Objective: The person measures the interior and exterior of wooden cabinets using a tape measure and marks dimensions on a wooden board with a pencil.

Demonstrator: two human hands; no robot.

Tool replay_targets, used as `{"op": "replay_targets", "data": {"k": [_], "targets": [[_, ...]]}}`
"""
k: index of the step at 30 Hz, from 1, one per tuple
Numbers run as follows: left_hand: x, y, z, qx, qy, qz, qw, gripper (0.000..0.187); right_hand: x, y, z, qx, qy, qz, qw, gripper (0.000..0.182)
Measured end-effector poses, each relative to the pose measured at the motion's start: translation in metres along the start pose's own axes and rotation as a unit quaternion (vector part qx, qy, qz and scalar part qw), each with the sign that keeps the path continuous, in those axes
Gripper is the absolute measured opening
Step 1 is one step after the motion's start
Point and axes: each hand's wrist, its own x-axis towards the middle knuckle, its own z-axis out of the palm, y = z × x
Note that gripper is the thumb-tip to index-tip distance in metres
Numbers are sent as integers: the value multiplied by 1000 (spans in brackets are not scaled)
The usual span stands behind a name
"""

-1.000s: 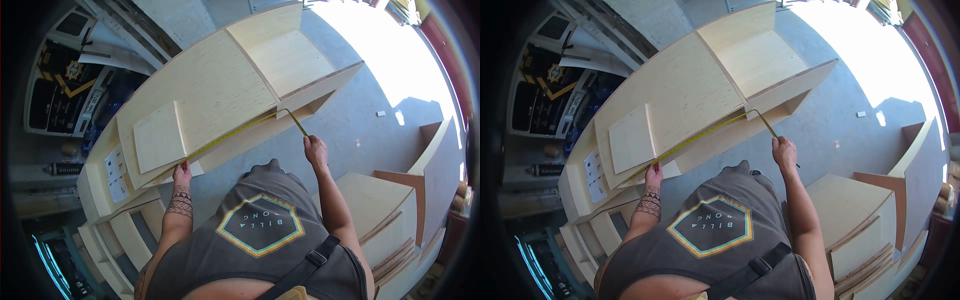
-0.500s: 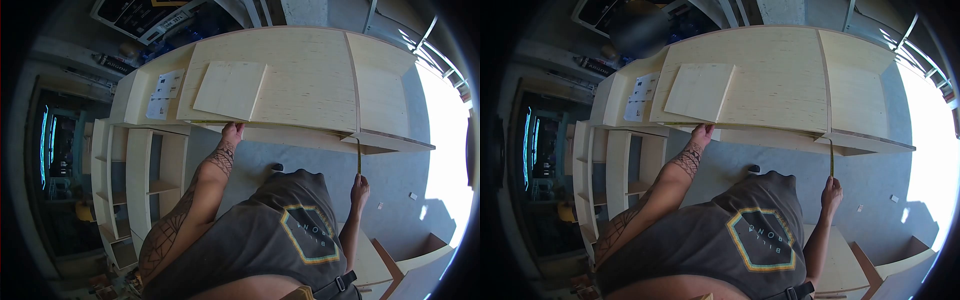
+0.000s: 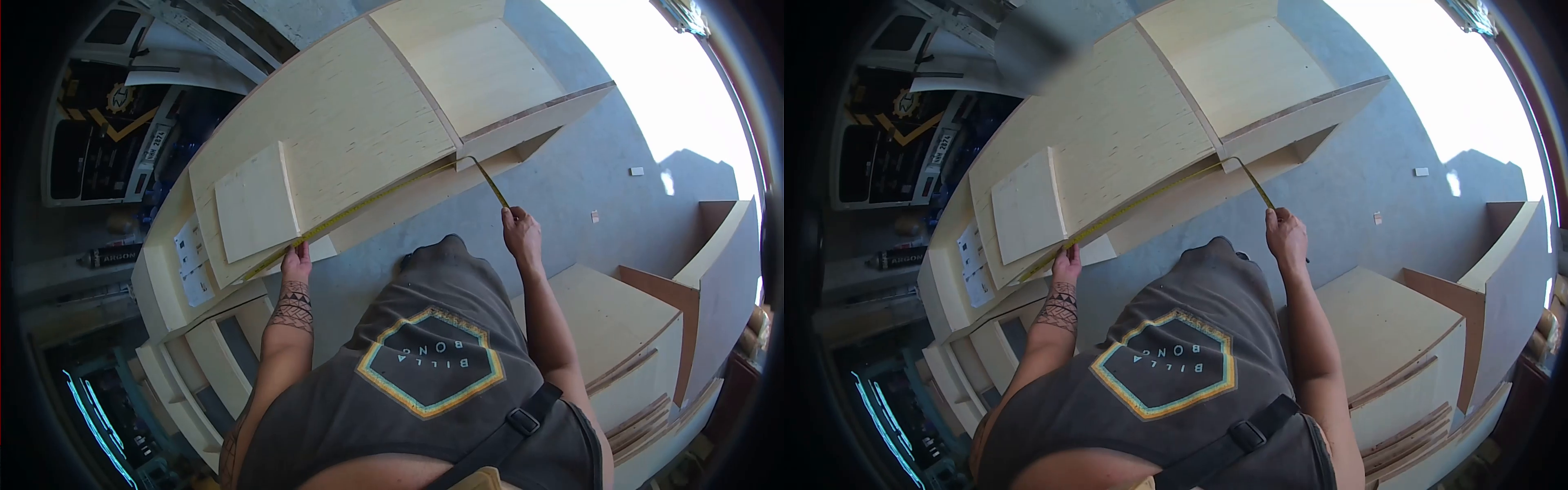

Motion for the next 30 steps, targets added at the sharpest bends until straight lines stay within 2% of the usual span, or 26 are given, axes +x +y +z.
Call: {"op": "replay_targets", "data": {"k": [9,14,21,26,30], "targets": [[12,-6,-2,45,0,-24,999,32,-8,15,17,19,3,29,999,42],[20,-16,8,106,-20,-37,993,33,-10,18,18,42,-44,71,996,43],[43,-31,5,117,19,-61,991,38,3,22,29,16,-51,107,993,43],[51,-20,5,160,80,-59,982,39,5,28,42,31,-46,93,994,42],[53,-14,3,178,80,-67,979,37,4,37,56,35,-46,85,995,41]]}}
